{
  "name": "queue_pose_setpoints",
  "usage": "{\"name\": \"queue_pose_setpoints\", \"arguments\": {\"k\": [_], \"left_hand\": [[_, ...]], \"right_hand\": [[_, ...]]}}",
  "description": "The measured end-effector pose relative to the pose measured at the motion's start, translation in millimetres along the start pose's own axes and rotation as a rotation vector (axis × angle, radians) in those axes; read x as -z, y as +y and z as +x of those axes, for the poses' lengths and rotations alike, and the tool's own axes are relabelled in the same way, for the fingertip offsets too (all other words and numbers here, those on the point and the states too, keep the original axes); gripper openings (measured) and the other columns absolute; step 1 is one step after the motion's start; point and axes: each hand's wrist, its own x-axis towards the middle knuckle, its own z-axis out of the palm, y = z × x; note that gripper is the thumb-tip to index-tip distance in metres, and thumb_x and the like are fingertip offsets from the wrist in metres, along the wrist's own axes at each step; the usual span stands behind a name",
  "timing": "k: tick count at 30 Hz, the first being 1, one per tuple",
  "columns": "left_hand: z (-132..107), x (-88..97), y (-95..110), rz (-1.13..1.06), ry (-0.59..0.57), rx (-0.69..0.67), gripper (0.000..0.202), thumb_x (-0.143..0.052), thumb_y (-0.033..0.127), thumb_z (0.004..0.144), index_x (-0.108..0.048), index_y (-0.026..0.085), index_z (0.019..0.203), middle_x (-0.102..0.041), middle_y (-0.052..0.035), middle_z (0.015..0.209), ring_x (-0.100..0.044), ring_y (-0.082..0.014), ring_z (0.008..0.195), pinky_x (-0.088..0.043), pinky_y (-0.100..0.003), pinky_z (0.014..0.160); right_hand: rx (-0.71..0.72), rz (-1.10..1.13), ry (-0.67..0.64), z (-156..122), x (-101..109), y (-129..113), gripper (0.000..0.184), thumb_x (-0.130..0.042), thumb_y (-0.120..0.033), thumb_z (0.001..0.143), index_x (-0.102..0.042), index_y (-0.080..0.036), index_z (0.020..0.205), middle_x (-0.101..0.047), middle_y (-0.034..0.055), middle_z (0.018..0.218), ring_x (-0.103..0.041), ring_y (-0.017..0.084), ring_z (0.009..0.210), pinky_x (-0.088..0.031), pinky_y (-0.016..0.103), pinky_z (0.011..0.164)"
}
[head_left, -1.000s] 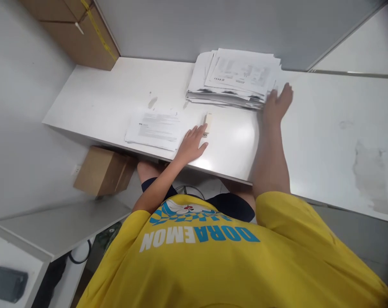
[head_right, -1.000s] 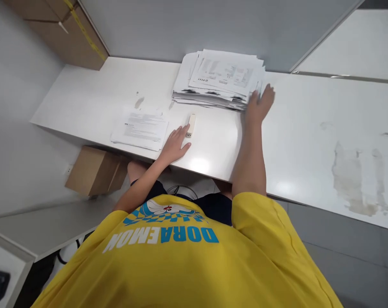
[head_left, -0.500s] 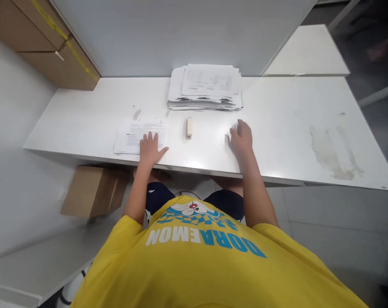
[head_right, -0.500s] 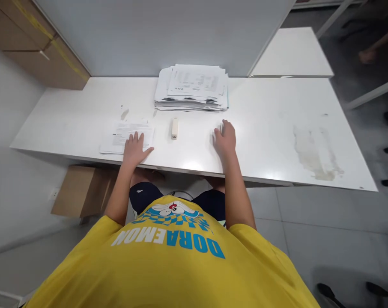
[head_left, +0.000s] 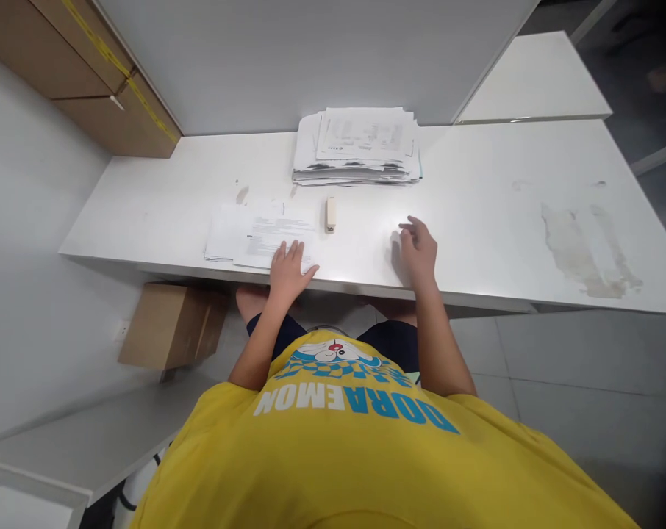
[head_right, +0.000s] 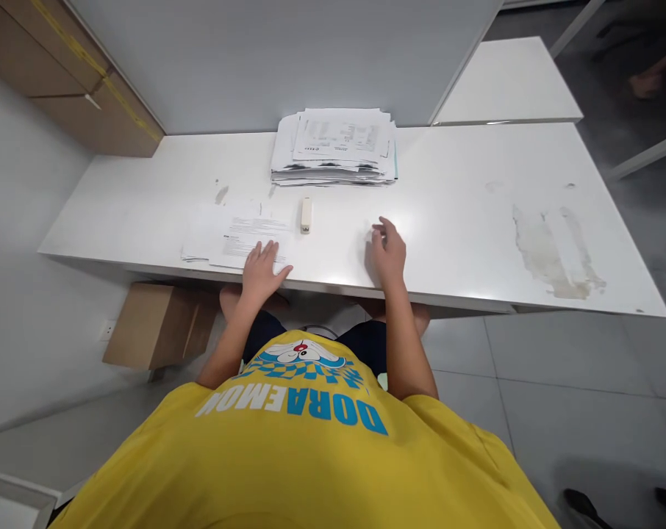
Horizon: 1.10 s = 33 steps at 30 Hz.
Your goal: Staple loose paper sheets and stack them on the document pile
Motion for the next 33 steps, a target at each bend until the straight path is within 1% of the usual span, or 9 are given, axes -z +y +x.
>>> {"name": "queue_pose_setpoints", "arguments": {"k": [4,9,13,16,18,20,23,27,33], "left_hand": [[-10,-11.5,19,-0.070,0.076,-0.127,0.036,-0.045,0.035,0.100,-0.067,0.018,0.124,-0.068,-0.0119,0.132,-0.054,-0.0306,0.135,-0.043,-0.052,0.112],[-8,-27.5,56,-0.134,-0.039,-0.324,0.033,-0.043,0.023,0.101,-0.067,0.016,0.122,-0.068,-0.0116,0.131,-0.054,-0.0261,0.136,-0.048,-0.046,0.109],[-7,-22.9,75,-0.283,-0.161,-0.444,0.037,-0.038,0.019,0.100,-0.064,0.017,0.127,-0.068,-0.0100,0.133,-0.057,-0.0205,0.132,-0.047,-0.041,0.114],[-8,0.4,62,-0.342,-0.132,-0.383,0.039,-0.034,0.026,0.103,-0.063,0.024,0.130,-0.068,-0.0053,0.133,-0.057,-0.0181,0.132,-0.047,-0.040,0.114],[-10,16.2,39,-0.222,-0.054,-0.232,0.040,-0.042,0.034,0.101,-0.059,0.021,0.135,-0.061,-0.0082,0.142,-0.046,-0.0245,0.143,-0.039,-0.049,0.120],[-16,25.6,13,-0.070,-0.056,-0.147,0.055,-0.054,0.041,0.095,-0.051,0.016,0.144,-0.048,-0.0140,0.153,-0.034,-0.0333,0.149,-0.029,-0.058,0.123],[-32,28.0,-18,0.023,-0.114,-0.212,0.054,-0.050,0.031,0.096,-0.048,0.014,0.147,-0.049,-0.0158,0.151,-0.037,-0.0340,0.147,-0.021,-0.062,0.124],[-53,26.0,-22,-0.006,-0.082,-0.346,0.049,-0.035,0.010,0.096,-0.058,0.021,0.138,-0.063,-0.0091,0.138,-0.040,-0.0274,0.145,-0.026,-0.061,0.124],[-48,14.7,6,-0.022,-0.096,-0.474,0.046,-0.036,0.011,0.098,-0.057,0.018,0.138,-0.057,-0.0084,0.145,-0.036,-0.0286,0.147,-0.032,-0.058,0.122]], "right_hand": [[0.086,0.032,-0.210,-54,-10,-29,0.047,-0.046,-0.043,0.096,-0.054,-0.024,0.138,-0.074,0.0076,0.106,-0.069,0.024,0.094,-0.056,0.044,0.088],[0.381,-0.034,-0.296,-103,-25,-51,0.044,-0.043,-0.039,0.098,-0.055,-0.024,0.138,-0.060,0.0120,0.140,-0.053,0.029,0.131,-0.042,0.052,0.112],[0.423,-0.067,-0.347,-113,-22,-47,0.052,-0.036,-0.031,0.099,-0.043,-0.023,0.149,-0.050,0.0116,0.150,-0.045,0.028,0.140,-0.038,0.055,0.116],[0.417,-0.116,-0.360,-114,-14,-38,0.056,-0.036,-0.029,0.098,-0.036,-0.024,0.154,-0.050,0.0118,0.150,-0.047,0.028,0.139,-0.039,0.055,0.114],[0.429,-0.168,-0.388,-114,-12,-35,0.056,-0.037,-0.030,0.098,-0.035,-0.024,0.154,-0.051,0.0112,0.149,-0.046,0.029,0.140,-0.039,0.055,0.115],[0.434,-0.227,-0.406,-114,-13,-36,0.057,-0.039,-0.032,0.098,-0.034,-0.025,0.155,-0.049,0.0106,0.151,-0.043,0.030,0.142,-0.036,0.056,0.115],[0.425,-0.254,-0.383,-118,-21,-44,0.057,-0.041,-0.035,0.098,-0.036,-0.024,0.153,-0.051,0.0120,0.149,-0.044,0.033,0.139,-0.035,0.058,0.114],[0.270,-0.102,-0.297,-132,-36,-64,0.048,-0.040,-0.043,0.099,-0.050,-0.024,0.142,-0.069,0.0132,0.107,-0.063,0.033,0.105,-0.050,0.054,0.093],[-0.265,0.406,-0.349,-151,-51,-82,0.062,-0.053,-0.055,0.089,-0.041,-0.027,0.144,-0.061,-0.0002,0.073,-0.063,0.023,0.067,-0.053,0.039,0.064]]}}
